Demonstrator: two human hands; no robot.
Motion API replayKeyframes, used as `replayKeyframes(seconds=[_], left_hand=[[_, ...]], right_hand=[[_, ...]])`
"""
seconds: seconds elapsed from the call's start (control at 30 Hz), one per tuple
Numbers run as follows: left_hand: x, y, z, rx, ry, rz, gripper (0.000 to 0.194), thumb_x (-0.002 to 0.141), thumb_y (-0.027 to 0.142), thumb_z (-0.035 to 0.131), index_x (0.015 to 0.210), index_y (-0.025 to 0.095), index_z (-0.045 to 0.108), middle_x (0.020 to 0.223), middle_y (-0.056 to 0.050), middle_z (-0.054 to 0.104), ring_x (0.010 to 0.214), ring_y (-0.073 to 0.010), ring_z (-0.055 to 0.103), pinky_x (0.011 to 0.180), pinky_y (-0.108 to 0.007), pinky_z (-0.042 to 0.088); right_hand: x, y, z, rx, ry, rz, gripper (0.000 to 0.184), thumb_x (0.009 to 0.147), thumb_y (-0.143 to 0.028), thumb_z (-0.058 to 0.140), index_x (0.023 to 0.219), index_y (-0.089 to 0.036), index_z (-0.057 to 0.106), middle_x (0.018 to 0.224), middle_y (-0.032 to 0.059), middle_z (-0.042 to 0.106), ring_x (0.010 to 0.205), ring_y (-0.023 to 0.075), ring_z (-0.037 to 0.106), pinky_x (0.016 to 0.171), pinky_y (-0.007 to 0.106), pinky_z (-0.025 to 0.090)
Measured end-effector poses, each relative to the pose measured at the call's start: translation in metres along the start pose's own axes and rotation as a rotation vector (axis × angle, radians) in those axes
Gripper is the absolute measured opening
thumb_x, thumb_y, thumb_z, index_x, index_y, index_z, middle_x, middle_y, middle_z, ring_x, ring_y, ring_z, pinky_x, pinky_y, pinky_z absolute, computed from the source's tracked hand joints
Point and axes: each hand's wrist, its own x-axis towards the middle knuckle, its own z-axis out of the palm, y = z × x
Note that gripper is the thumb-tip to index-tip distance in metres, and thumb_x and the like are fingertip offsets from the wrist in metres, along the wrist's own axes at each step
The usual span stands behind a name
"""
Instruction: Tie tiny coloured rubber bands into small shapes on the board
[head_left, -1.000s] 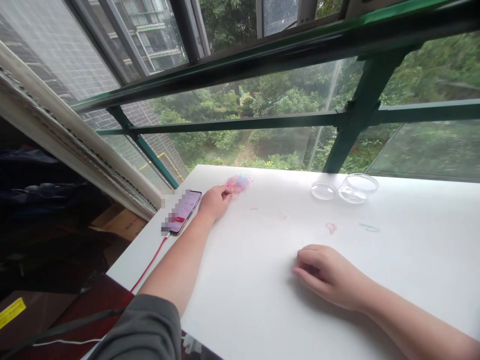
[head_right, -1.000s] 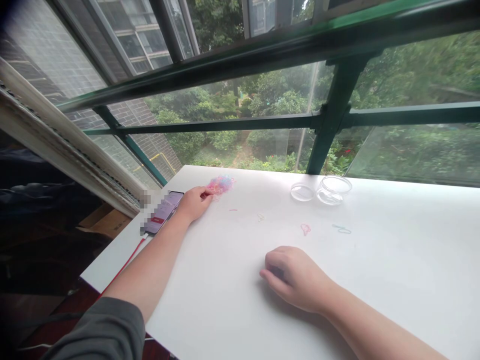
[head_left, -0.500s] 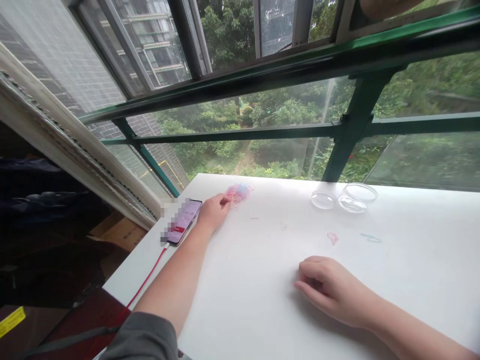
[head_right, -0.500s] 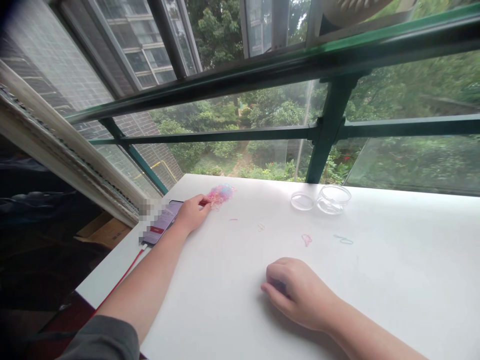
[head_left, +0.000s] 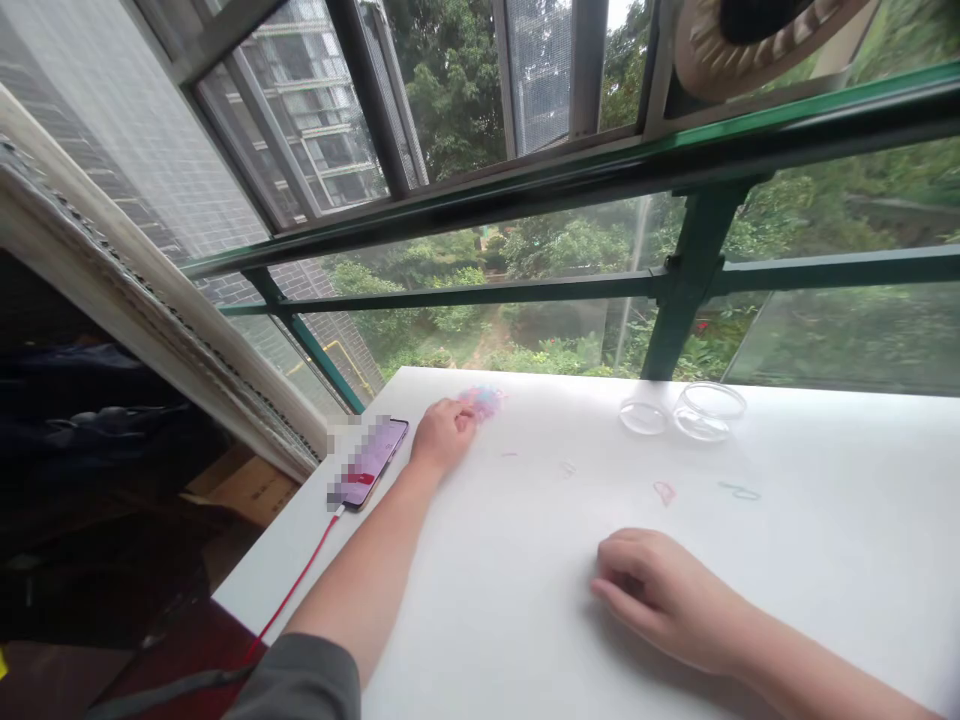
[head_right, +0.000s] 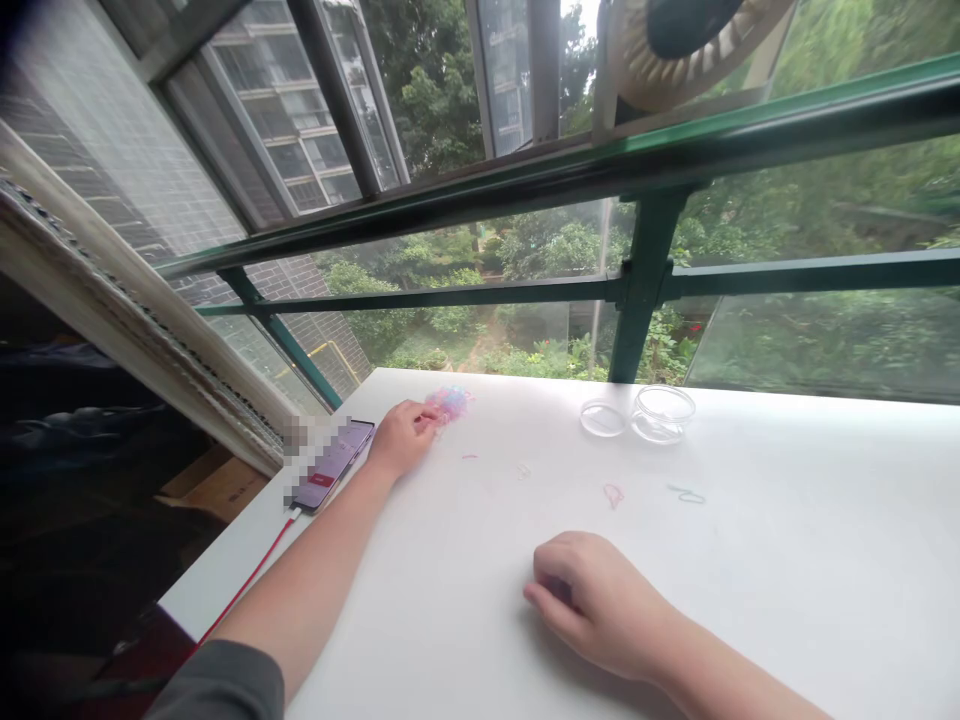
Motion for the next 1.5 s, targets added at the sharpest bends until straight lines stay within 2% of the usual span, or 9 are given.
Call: replayKeyframes(seconds=[0.17, 0.4, 0.63, 0.83, 0.97, 1.17, 1.33, 1.5], left_hand=[[0.015, 0.010, 0.012, 0.111, -0.072, 0.021, 0.022, 0.075, 0.030, 0.060, 0.093, 0.023, 0.071, 0.095, -0.006, 0.063, 0.092, -0.0220, 0.057, 0.086, -0.033, 0.046], [0.030, 0.004, 0.014, 0.082, -0.099, -0.014, 0.018, 0.077, 0.030, 0.058, 0.085, 0.022, 0.072, 0.093, -0.007, 0.062, 0.090, -0.0218, 0.057, 0.083, -0.033, 0.046], [0.030, 0.000, 0.009, 0.028, -0.078, -0.028, 0.016, 0.078, 0.032, 0.057, 0.081, 0.019, 0.068, 0.088, -0.007, 0.061, 0.086, -0.0198, 0.057, 0.081, -0.031, 0.045], [0.027, -0.001, 0.005, -0.056, -0.072, -0.022, 0.010, 0.076, 0.023, 0.054, 0.078, 0.018, 0.063, 0.085, -0.006, 0.061, 0.083, -0.0187, 0.056, 0.082, -0.031, 0.044], [0.029, -0.002, 0.005, -0.127, -0.054, -0.085, 0.009, 0.074, 0.023, 0.053, 0.076, 0.018, 0.061, 0.084, -0.005, 0.062, 0.079, -0.0171, 0.057, 0.078, -0.030, 0.045], [0.034, -0.006, 0.000, -0.251, -0.048, -0.243, 0.014, 0.074, 0.027, 0.048, 0.077, 0.019, 0.059, 0.068, 0.000, 0.060, 0.055, -0.0127, 0.052, 0.055, -0.025, 0.043], [0.035, -0.008, -0.005, -0.317, -0.033, -0.276, 0.008, 0.068, 0.025, 0.051, 0.069, 0.019, 0.056, 0.069, 0.001, 0.060, 0.060, -0.0121, 0.052, 0.058, -0.024, 0.042], [0.033, -0.009, -0.002, -0.413, -0.015, -0.340, 0.009, 0.066, 0.026, 0.051, 0.067, 0.018, 0.055, 0.064, 0.001, 0.059, 0.057, -0.0125, 0.051, 0.054, -0.023, 0.041]], right_hand=[[0.001, -0.001, -0.002, 0.013, 0.019, -0.018, 0.026, 0.084, -0.022, 0.044, 0.062, -0.019, 0.031, 0.061, -0.0011, 0.045, 0.058, 0.0119, 0.039, 0.057, 0.025, 0.031], [0.002, -0.001, -0.002, 0.016, 0.040, -0.042, 0.024, 0.083, -0.021, 0.045, 0.062, -0.019, 0.033, 0.061, -0.0008, 0.046, 0.057, 0.0121, 0.039, 0.058, 0.025, 0.032], [0.001, -0.002, -0.002, 0.019, 0.040, -0.041, 0.024, 0.082, -0.021, 0.044, 0.061, -0.019, 0.033, 0.060, -0.0011, 0.045, 0.057, 0.0119, 0.038, 0.058, 0.024, 0.032], [0.002, -0.002, -0.002, 0.024, 0.038, -0.034, 0.025, 0.082, -0.022, 0.045, 0.061, -0.019, 0.032, 0.060, -0.0016, 0.044, 0.056, 0.0115, 0.037, 0.057, 0.024, 0.031], [0.002, -0.001, -0.002, 0.021, 0.043, -0.035, 0.026, 0.083, -0.022, 0.045, 0.061, -0.019, 0.032, 0.059, -0.0015, 0.044, 0.057, 0.0114, 0.038, 0.057, 0.024, 0.032], [0.002, 0.000, -0.001, 0.018, 0.049, -0.042, 0.025, 0.083, -0.022, 0.044, 0.061, -0.019, 0.032, 0.060, -0.0011, 0.045, 0.057, 0.0117, 0.039, 0.057, 0.025, 0.032], [0.003, -0.002, -0.002, 0.024, 0.050, -0.026, 0.026, 0.083, -0.023, 0.044, 0.061, -0.019, 0.032, 0.060, -0.0014, 0.044, 0.057, 0.0116, 0.038, 0.057, 0.024, 0.032], [0.002, -0.003, -0.002, 0.022, 0.047, -0.019, 0.026, 0.083, -0.023, 0.044, 0.061, -0.019, 0.032, 0.060, -0.0018, 0.044, 0.056, 0.0114, 0.038, 0.057, 0.024, 0.032]])
